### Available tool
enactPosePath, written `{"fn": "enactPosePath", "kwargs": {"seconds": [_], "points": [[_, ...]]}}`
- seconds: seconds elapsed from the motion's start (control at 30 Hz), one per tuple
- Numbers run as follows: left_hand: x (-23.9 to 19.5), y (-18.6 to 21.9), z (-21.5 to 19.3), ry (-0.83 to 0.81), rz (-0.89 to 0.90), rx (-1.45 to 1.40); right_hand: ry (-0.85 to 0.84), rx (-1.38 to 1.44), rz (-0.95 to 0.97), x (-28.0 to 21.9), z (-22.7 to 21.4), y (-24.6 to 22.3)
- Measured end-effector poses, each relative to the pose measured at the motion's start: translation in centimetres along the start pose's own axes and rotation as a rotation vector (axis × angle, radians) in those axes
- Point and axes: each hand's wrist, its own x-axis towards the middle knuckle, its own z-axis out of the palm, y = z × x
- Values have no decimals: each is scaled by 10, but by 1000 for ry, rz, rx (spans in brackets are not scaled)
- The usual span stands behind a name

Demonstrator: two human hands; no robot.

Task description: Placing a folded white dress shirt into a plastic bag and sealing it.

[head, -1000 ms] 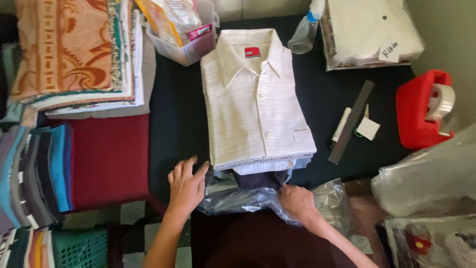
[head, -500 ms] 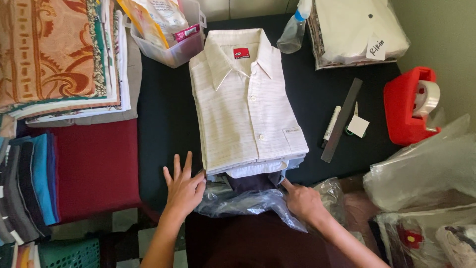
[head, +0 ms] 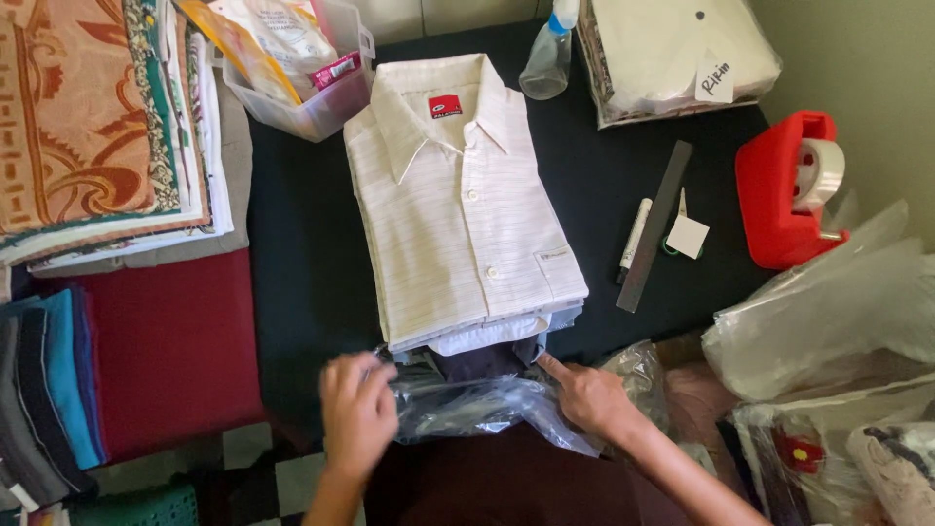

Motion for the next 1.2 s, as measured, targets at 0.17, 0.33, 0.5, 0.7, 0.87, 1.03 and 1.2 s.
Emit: {"fn": "enactPosePath", "kwargs": {"seconds": [0.17,0.33,0.5,0.7,0.87,1.03,1.2], "points": [[8,79,-23,78,426,-664,114,24,-202,5,16,9],[13,104,30,-296,440,-521,108,0,-181,7,14,7],[22,101,46,-888,-381,-774,-1,-48,-122,7,7,5],[8,88,78,-713,-944,-2079,-3,-8,-150,4,-2,3],[17,73,93,-485,-982,-2111,301,180,-322,0,6,11],[35,108,36,-413,-991,-2207,203,139,-266,-9,-8,5],[42,126,9,-410,-962,-2233,269,213,-381,-15,-12,10]]}}
